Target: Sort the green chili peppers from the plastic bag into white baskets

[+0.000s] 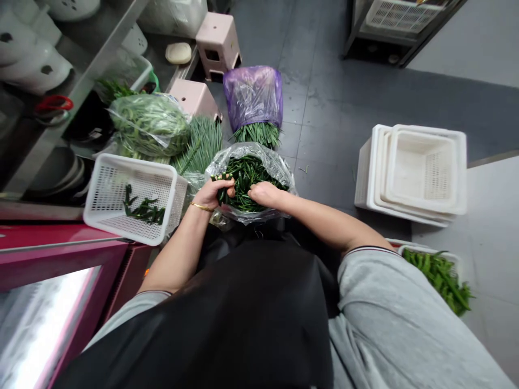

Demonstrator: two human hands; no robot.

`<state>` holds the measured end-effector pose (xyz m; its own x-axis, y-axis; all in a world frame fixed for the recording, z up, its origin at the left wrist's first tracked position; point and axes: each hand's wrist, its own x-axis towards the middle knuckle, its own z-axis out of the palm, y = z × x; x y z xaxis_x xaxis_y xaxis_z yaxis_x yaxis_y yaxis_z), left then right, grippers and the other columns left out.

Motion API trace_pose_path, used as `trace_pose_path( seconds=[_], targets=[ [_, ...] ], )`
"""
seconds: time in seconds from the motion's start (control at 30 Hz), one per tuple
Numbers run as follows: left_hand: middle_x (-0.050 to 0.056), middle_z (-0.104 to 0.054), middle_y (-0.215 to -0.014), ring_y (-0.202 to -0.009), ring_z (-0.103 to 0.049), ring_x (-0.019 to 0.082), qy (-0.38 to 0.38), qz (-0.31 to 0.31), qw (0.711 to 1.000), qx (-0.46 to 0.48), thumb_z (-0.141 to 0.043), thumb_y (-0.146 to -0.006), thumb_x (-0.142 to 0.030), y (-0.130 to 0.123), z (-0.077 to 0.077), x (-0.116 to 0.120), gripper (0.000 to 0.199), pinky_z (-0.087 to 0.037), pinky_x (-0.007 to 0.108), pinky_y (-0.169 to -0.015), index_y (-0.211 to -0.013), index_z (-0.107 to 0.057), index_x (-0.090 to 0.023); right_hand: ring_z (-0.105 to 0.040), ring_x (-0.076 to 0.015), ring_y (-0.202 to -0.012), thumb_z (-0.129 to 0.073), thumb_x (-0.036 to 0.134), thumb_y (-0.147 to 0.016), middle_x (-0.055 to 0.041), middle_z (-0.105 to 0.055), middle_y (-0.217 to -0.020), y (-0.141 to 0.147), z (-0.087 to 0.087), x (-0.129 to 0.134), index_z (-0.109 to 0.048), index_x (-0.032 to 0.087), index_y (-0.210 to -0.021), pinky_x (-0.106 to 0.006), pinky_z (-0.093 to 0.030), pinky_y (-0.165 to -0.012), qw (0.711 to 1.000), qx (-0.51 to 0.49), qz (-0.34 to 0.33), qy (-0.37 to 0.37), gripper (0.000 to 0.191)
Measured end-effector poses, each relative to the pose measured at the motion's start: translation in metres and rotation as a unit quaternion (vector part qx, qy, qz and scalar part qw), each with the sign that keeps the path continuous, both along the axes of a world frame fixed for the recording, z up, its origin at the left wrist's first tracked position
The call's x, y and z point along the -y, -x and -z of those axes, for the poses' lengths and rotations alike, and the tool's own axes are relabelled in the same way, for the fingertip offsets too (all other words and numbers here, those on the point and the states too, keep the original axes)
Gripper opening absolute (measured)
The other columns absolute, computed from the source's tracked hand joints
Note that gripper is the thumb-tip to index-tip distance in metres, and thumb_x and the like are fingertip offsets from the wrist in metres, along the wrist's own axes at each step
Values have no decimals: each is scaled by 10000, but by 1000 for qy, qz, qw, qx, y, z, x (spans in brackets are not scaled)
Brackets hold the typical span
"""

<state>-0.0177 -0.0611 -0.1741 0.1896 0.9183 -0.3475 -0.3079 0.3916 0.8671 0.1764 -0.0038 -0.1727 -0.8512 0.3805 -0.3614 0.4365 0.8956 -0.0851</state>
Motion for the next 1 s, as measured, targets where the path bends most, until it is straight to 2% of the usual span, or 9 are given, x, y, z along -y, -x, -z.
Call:
trace_pose_path(
  seconds=[0.1,0.27,0.37,0.47,0.57,0.63,0.73,0.83,1.0],
  targets=[
    [-9,-565,-510,-498,-583,121,25,-25,999,10,-757,-621,-302,2,-2,2,263,-468,230,-510,-653,-554,-139,-631,-191,-799,-448,172,-926,-142,-703,-946,0,-1,-10,-701,99,-967,-278,-377,-642,996,-66,52,7,266],
    [-4,-633,-629,-452,-517,73,-15,-80,996,-45,-786,-624,-326,-17,-8,-5,321,-394,201,-437,-779,-573,-143,-630,-149,-800,-535,221,-883,-51,-717,-850,-4,-51,-41,-724,138,-933,-259,-416,-745,956,-224,169,82,213],
    [-51,-571,-562,-421,-447,45,-56,-113,987,-95,-808,-602,-270,-29,-5,-14,303,-339,189,-427,-804,-621,-144,-613,-130,-754,-583,194,-834,-26,-687,-746,7,-63,-44,-721,127,-879,-247,-417,-733,937,-241,210,138,160],
    [-60,-508,-488,-406,-430,51,-34,-107,988,-103,-834,-558,-232,-32,0,-20,279,-309,203,-418,-686,-603,-141,-594,-120,-678,-598,197,-823,-14,-652,-663,16,-52,-41,-703,117,-858,-245,-436,-688,901,-279,254,215,136],
    [-54,-490,-484,-394,-416,50,13,-97,995,-28,-829,-586,-279,-26,4,-22,284,-304,214,-411,-656,-593,-137,-576,-102,-585,-570,263,-864,-9,-646,-663,11,-33,-37,-672,115,-928,-228,-455,-594,821,-347,308,333,191],
    [-57,-478,-490,-392,-398,40,51,-81,995,41,-819,-606,-305,-22,4,-22,285,-296,204,-405,-694,-616,-126,-569,-92,-550,-602,324,-853,-10,-651,-678,2,-21,-32,-665,116,-943,-210,-443,-534,788,-346,328,389,235],
    [-70,-453,-479,-393,-384,28,74,-91,988,104,-821,-605,-317,-20,3,-22,307,-289,184,-398,-742,-642,-109,-543,-79,-502,-661,382,-801,6,-631,-631,-7,-8,-20,-683,118,-876,-191,-409,-483,791,-301,313,431,275],
    [-75,-452,-470,-394,-392,28,69,-126,984,107,-836,-595,-344,-25,5,-20,338,-305,180,-398,-728,-629,-112,-521,-75,-468,-636,427,-806,20,-617,-613,-2,-3,-5,-674,123,-858,-197,-408,-460,769,-313,331,448,311],
    [-55,-535,-544,-431,-455,54,70,-197,977,27,-855,-588,-405,-43,13,-12,408,-333,210,-405,-696,-558,-147,-515,-86,-419,-638,256,-793,42,-573,-556,15,-9,5,-583,148,-752,-208,-427,-433,780,-326,389,365,129]
  ],
)
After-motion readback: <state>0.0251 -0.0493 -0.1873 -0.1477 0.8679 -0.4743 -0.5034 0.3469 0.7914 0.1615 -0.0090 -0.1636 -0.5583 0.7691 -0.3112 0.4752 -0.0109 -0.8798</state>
